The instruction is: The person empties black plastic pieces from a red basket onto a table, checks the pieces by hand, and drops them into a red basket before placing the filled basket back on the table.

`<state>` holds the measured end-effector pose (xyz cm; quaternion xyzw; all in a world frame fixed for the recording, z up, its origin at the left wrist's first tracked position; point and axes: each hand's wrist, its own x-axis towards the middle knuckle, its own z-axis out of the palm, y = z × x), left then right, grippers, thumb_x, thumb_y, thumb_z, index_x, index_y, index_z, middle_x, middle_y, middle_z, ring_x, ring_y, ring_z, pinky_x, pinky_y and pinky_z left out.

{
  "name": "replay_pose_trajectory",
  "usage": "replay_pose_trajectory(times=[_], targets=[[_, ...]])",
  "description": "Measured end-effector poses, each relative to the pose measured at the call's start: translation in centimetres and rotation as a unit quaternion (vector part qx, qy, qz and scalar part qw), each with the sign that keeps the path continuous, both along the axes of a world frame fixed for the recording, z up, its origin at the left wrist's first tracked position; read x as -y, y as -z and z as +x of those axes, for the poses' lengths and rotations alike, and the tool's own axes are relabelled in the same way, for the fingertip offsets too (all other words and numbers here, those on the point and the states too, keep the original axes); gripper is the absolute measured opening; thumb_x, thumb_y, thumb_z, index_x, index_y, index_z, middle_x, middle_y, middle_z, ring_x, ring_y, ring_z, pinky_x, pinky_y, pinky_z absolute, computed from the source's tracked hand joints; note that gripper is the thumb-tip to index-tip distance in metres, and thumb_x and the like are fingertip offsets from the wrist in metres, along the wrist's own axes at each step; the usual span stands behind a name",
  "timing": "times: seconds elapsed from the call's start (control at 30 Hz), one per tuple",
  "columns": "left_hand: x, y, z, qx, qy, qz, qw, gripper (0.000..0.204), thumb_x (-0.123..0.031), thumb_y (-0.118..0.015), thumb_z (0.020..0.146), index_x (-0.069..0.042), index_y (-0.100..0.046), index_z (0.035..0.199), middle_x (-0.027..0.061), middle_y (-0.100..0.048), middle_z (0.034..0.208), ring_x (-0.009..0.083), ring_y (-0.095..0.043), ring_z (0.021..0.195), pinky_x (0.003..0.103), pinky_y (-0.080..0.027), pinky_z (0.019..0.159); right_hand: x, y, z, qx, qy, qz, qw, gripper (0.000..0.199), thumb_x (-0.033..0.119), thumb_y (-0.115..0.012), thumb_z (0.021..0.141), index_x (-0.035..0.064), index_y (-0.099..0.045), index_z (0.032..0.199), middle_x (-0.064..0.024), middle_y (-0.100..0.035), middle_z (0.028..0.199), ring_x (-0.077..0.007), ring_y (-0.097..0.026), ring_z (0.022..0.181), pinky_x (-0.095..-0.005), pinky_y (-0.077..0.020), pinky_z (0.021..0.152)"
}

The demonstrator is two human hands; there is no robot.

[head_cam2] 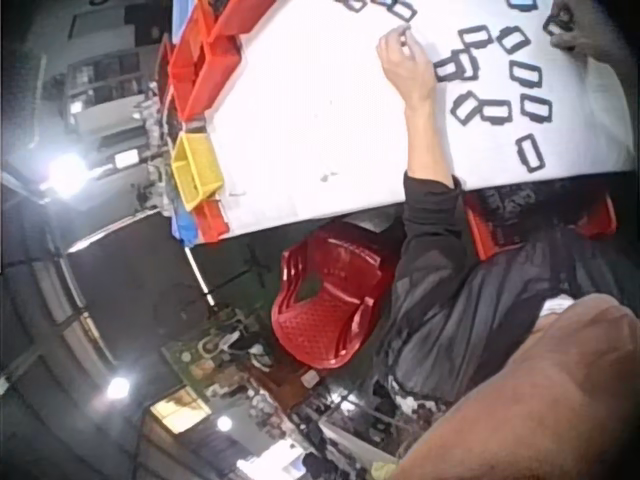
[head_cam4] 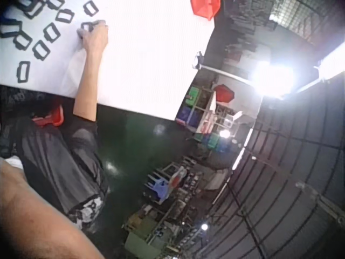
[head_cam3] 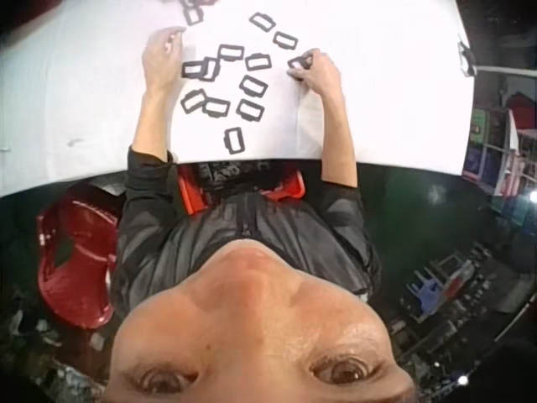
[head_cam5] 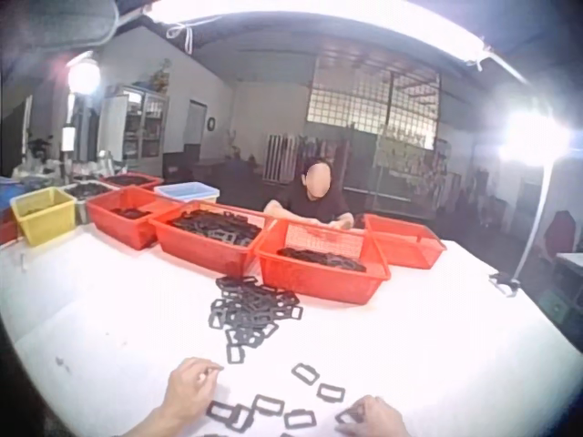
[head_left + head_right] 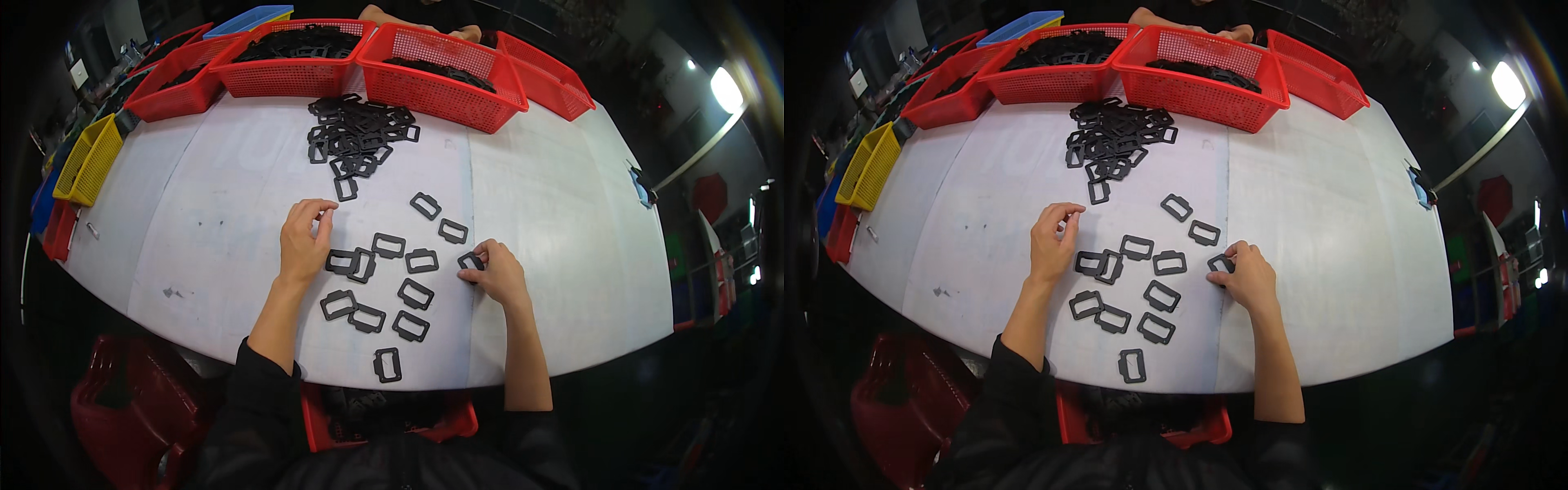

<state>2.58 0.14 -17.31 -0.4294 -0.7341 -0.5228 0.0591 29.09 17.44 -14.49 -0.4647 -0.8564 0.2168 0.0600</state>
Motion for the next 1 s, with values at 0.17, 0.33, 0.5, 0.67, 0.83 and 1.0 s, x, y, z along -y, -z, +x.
replay_pose_trajectory(times=[0.17,0.33,0.5,0.67,0.83,1.0], targets=[[-0.2,0.8,0.1,0.016,0.019,-0.017,1.000,0.010,-0.005,-0.059,0.088,-0.004,-0.067,0.094,0.0080,-0.066,0.091,0.0219,-0.059,0.078,0.033,-0.047,0.072,0.1,1.0,-0.6,-0.117,0.016,-0.124,0.985,0.038,0.021,-0.083,0.070,0.0086,-0.057,0.095,-0.0083,-0.060,0.096,-0.0244,-0.061,0.084,-0.0372,-0.0480,0.074],[-0.1,0.3,-0.3,0.082,0.014,-0.055,0.995,0.012,-0.007,-0.059,0.088,-0.003,-0.068,0.095,0.0085,-0.066,0.092,0.0220,-0.059,0.079,0.033,-0.047,0.074,2.1,0.4,-1.4,-0.218,-0.151,0.048,0.963,0.031,0.018,-0.078,0.077,0.0099,-0.061,0.101,-0.0087,-0.058,0.108,-0.0267,-0.056,0.105,-0.0373,-0.0461,0.088],[-0.5,1.8,-0.1,-0.019,0.145,-0.098,0.984,0.032,-0.021,-0.061,0.089,-0.006,-0.063,0.117,0.0110,-0.063,0.122,0.0306,-0.053,0.120,0.042,-0.039,0.103,-3.6,4.8,-4.2,-0.203,-0.153,0.156,0.955,0.049,0.041,-0.064,0.087,0.0161,-0.055,0.128,-0.0111,-0.046,0.139,-0.0299,-0.038,0.133,-0.0515,-0.0290,0.108],[-0.3,2.0,2.1,-0.087,0.178,-0.213,0.957,0.053,-0.036,-0.053,0.095,-0.010,-0.045,0.141,0.0096,-0.045,0.145,0.0279,-0.030,0.141,0.049,-0.016,0.116,-2.0,5.9,-6.8,-0.075,-0.261,0.162,0.949,0.054,0.053,-0.047,0.094,0.0237,-0.048,0.140,-0.0008,-0.038,0.151,-0.0288,-0.024,0.144,-0.0628,-0.0119,0.113],[2.4,2.1,7.3,-0.122,0.170,-0.272,0.939,0.059,-0.038,-0.047,0.097,-0.005,-0.038,0.144,0.0103,-0.039,0.149,0.0268,-0.026,0.143,0.049,-0.013,0.117,2.0,5.2,-5.1,-0.111,-0.282,0.169,0.938,0.050,0.049,-0.047,0.096,0.0203,-0.053,0.136,-0.0015,-0.044,0.147,-0.0272,-0.030,0.141,-0.0580,-0.0165,0.114],[5.0,2.0,12.0,-0.077,0.126,-0.241,0.959,0.054,-0.033,-0.049,0.097,-0.004,-0.041,0.141,0.0121,-0.041,0.147,0.0287,-0.030,0.141,0.050,-0.016,0.116,7.1,5.7,-2.8,-0.135,-0.260,0.149,0.944,0.047,0.046,-0.048,0.096,0.0180,-0.054,0.134,-0.0032,-0.046,0.145,-0.0276,-0.032,0.140,-0.0567,-0.0179,0.114]])
